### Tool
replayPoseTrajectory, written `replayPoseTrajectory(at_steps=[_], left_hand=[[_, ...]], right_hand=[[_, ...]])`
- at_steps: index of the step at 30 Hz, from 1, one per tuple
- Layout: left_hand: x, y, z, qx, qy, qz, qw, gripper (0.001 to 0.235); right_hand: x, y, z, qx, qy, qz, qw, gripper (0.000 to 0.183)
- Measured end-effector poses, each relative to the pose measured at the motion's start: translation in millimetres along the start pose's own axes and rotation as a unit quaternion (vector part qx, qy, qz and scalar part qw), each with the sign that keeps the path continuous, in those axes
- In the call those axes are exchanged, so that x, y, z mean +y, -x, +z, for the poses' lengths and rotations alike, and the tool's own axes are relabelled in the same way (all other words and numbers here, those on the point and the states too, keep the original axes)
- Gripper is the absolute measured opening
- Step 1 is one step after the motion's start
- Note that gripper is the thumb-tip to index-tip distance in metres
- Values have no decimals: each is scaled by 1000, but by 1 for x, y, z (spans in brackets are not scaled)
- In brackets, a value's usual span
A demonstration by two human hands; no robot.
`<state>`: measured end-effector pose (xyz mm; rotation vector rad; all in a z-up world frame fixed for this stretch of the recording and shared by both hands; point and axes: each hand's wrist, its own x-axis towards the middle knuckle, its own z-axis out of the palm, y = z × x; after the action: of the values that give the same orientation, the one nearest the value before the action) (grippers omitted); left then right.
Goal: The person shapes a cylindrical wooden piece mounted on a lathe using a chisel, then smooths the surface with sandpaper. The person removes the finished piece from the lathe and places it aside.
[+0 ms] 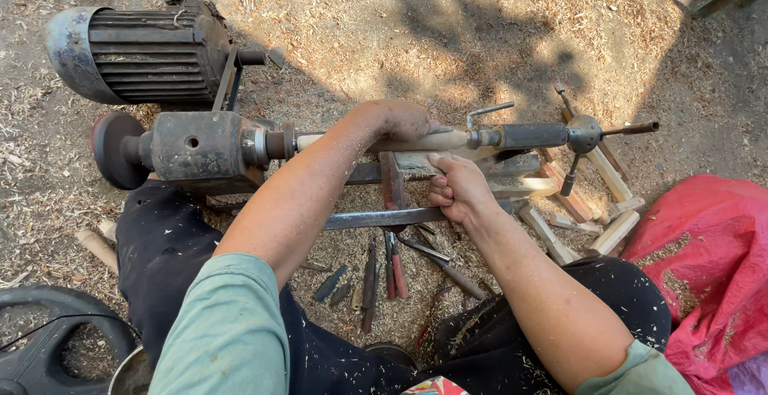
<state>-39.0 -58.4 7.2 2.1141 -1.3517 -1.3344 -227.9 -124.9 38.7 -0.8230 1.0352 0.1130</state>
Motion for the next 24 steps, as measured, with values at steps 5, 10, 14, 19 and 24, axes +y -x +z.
replayPoseTrajectory(at_steps=[5,10,14,19,24], left_hand=[[-17,12,-3,-24,16,-14,999,60],[-44,33,-4,-11,-45,49,998,54],[-49,50,-5,-22,-9,35,999,50],[-48,61,-7,18,-40,-37,998,45],[-51,58,-11,10,-86,-10,996,35]], right_hand=[[9,-3,14,-17,23,2,1000,15],[27,-12,37,-53,33,-3,998,15],[34,-15,55,-28,16,3,999,12],[42,2,67,-55,9,-20,998,12],[47,15,70,-51,26,-10,998,10]])
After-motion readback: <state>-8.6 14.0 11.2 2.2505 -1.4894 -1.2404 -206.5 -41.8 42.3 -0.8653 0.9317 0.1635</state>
